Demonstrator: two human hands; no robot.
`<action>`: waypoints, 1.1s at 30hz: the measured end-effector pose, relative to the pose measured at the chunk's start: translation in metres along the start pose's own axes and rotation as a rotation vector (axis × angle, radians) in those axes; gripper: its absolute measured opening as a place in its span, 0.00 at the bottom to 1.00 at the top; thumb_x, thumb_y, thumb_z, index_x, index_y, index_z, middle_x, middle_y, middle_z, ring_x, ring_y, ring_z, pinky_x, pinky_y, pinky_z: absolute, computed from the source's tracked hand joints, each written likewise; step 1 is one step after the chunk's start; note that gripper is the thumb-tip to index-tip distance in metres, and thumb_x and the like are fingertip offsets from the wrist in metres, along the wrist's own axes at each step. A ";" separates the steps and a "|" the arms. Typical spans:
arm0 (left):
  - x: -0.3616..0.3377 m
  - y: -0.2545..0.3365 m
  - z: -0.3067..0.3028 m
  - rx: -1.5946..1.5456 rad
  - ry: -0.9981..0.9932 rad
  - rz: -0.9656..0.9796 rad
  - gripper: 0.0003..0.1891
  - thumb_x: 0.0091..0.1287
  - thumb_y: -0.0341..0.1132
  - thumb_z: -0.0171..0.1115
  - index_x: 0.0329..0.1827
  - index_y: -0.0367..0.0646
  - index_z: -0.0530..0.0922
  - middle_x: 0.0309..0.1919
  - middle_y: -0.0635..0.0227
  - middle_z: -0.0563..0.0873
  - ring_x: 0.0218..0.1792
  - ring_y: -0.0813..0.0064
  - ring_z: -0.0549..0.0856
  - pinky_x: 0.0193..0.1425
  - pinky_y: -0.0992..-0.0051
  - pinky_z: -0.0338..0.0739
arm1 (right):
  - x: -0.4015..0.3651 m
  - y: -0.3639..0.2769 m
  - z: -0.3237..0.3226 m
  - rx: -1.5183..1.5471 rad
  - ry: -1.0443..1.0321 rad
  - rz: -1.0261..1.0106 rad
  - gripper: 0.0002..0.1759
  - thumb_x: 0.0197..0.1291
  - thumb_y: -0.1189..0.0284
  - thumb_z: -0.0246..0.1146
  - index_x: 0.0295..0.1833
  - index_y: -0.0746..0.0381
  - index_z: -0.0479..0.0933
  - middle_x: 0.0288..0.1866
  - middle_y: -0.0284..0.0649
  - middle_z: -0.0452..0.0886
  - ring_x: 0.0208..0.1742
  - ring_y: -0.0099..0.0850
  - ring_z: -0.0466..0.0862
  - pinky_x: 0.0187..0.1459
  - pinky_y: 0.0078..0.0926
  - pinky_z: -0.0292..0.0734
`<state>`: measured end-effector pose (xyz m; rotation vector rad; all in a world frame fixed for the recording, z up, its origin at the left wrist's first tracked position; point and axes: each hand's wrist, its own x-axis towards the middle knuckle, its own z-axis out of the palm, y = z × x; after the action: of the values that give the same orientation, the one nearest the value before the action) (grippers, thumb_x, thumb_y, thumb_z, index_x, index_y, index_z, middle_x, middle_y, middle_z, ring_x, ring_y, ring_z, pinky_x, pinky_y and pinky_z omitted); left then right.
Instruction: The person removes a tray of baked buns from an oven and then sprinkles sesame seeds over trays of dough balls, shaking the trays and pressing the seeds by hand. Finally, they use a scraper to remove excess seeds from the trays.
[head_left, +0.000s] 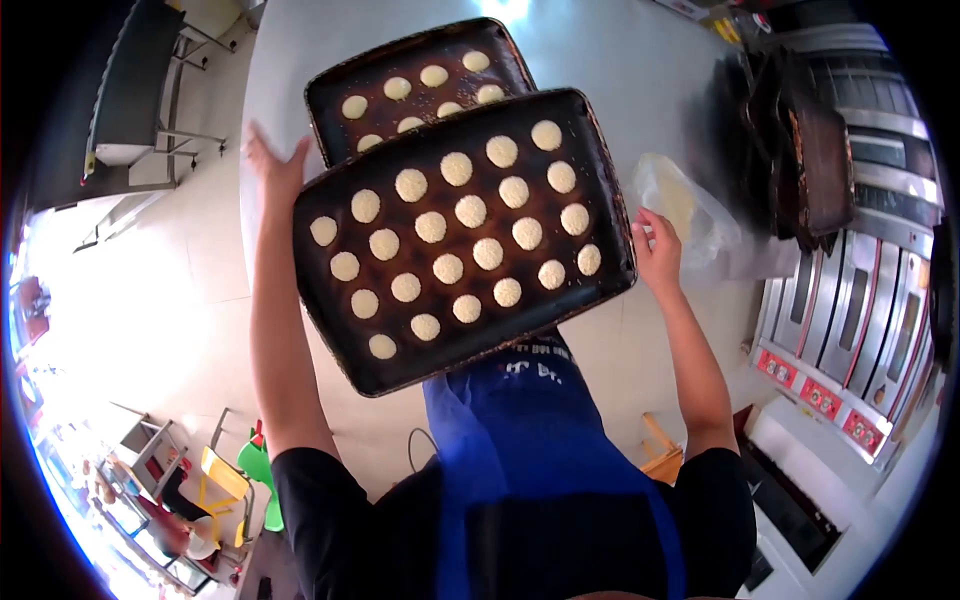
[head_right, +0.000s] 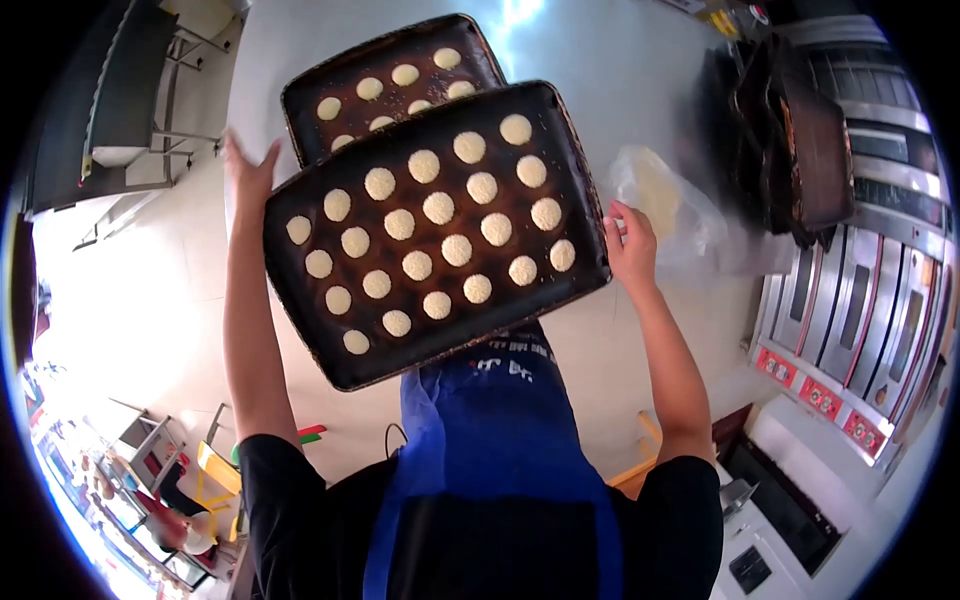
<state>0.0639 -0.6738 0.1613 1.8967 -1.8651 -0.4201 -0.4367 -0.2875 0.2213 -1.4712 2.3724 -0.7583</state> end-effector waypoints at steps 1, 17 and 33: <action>-0.021 -0.018 -0.015 -0.028 0.070 0.001 0.53 0.64 0.55 0.74 0.85 0.43 0.54 0.79 0.42 0.64 0.81 0.48 0.61 0.81 0.58 0.62 | -0.007 0.011 -0.001 0.020 0.012 0.042 0.13 0.71 0.69 0.65 0.55 0.64 0.82 0.42 0.44 0.85 0.38 0.37 0.84 0.39 0.30 0.80; -0.421 -0.034 -0.088 -0.779 -0.095 -0.628 0.21 0.80 0.46 0.60 0.61 0.34 0.79 0.47 0.71 0.85 0.47 0.79 0.81 0.52 0.76 0.76 | -0.098 0.092 0.005 0.341 -0.021 0.464 0.25 0.70 0.50 0.65 0.49 0.65 0.79 0.38 0.40 0.87 0.34 0.28 0.85 0.40 0.30 0.81; -0.393 -0.075 -0.074 -0.528 -0.144 -0.567 0.23 0.74 0.47 0.66 0.57 0.32 0.83 0.45 0.63 0.90 0.46 0.71 0.86 0.53 0.69 0.78 | -0.051 0.054 0.035 0.436 -0.350 0.459 0.31 0.67 0.50 0.68 0.62 0.65 0.81 0.53 0.47 0.88 0.55 0.36 0.86 0.57 0.34 0.77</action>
<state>0.1498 -0.2767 0.1500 2.0048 -1.0934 -1.1288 -0.4382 -0.2336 0.1593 -0.7698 1.9987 -0.7580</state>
